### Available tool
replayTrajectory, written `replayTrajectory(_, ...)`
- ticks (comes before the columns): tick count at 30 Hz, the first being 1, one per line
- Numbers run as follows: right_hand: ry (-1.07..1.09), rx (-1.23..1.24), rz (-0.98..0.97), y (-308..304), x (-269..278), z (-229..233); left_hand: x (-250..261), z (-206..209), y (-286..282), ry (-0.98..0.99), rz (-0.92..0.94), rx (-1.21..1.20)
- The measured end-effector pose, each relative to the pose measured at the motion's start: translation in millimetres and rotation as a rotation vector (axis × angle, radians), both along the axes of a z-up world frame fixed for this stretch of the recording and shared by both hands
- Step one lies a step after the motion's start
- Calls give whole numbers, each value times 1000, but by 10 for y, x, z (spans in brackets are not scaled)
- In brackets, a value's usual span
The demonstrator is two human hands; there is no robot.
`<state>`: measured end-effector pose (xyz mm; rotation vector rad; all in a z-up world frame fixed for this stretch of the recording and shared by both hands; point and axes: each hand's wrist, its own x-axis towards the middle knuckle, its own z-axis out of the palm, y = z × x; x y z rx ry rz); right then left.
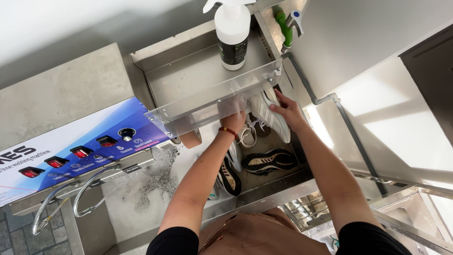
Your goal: The person washes a pair of shoes using a specialized cleaning machine, scrubbing the soles and uppers under running water with brushes, then rinsing them in a sink.
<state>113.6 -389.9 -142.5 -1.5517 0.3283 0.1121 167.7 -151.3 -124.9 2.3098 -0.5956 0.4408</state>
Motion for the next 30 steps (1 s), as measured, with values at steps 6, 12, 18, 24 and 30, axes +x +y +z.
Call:
replayTrajectory(6, 6, 273, -171, 287, -290, -83, 234, -148, -123, 283, -124, 176)
replayTrajectory(12, -69, 489, -227, 553, -482, -146, 363, -148, -219, 474, -203, 92)
replayTrajectory(18, -52, 527, -236, 529, -507, -179, 702, -550, -331, 109, -194, 181)
replayTrajectory(24, 7, 452, -163, 457, -478, -268, 697, -403, -411, 345, -211, 382)
replayTrajectory(30, -37, 241, -161, 525, -276, -259, 608, -328, -282, 323, -210, 237)
